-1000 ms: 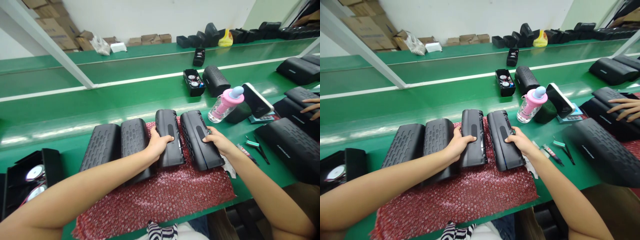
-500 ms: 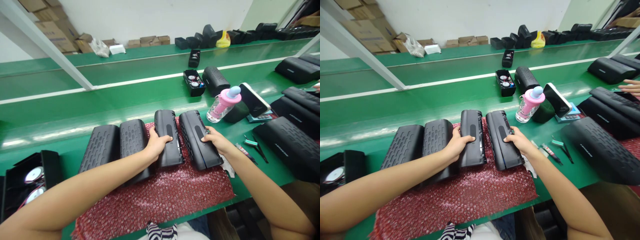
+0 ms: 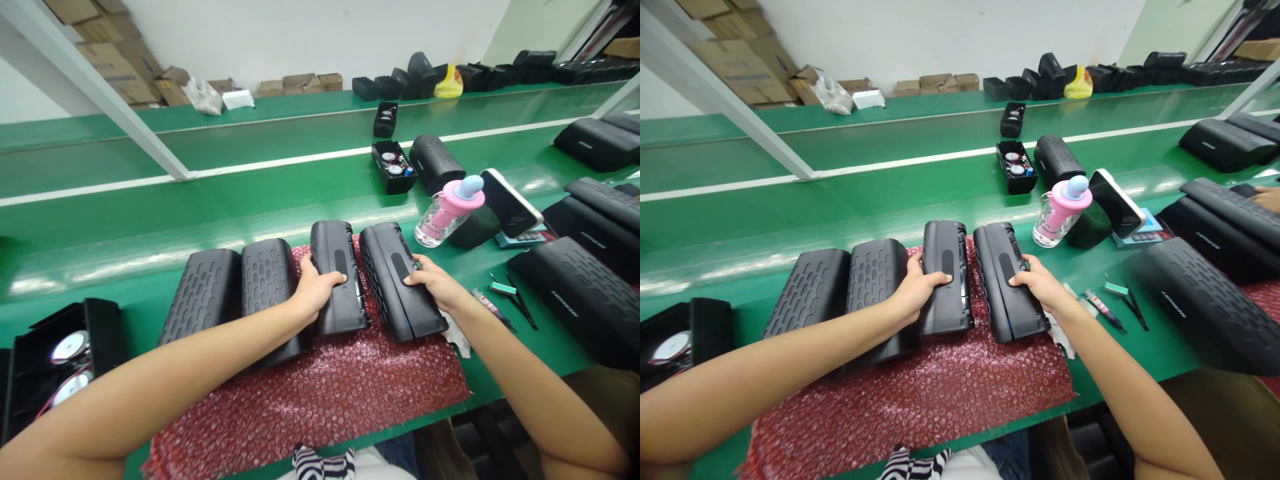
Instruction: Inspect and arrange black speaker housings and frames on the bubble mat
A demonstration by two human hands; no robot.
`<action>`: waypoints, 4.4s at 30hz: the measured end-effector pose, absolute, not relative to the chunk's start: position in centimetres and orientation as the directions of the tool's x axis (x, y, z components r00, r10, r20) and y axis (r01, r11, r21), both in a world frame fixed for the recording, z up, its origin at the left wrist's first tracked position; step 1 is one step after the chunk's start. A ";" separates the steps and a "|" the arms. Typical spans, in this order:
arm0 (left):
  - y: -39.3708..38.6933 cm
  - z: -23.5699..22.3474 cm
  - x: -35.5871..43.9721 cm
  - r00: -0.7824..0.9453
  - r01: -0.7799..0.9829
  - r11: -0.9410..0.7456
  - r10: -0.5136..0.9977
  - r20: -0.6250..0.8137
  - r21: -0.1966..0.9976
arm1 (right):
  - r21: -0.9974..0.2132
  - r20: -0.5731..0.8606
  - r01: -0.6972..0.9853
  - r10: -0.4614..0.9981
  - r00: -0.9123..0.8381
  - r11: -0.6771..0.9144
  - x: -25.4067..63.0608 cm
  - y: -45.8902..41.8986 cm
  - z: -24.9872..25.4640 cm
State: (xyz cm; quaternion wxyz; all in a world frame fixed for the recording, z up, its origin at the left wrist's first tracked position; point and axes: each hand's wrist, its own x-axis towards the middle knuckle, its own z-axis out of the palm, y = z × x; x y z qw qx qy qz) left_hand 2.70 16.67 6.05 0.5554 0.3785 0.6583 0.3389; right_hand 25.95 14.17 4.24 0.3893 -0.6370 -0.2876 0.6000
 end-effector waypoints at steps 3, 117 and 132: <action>16.6 6.0 2.7 -0.088 0.117 0.482 0.876 -0.474 0.868 | -0.841 -0.540 -0.102 0.834 0.111 -0.531 25.9 14.2 4.2; 17.0 4.7 2.1 -0.056 0.084 0.440 0.898 -0.437 0.894 | -0.350 -0.212 0.886 0.947 0.241 -0.304 20.5 12.3 6.9; 17.8 5.4 2.3 0.115 0.102 0.426 0.893 -0.436 0.899 | -0.963 -0.266 -0.054 0.961 0.074 -0.263 27.6 15.1 2.4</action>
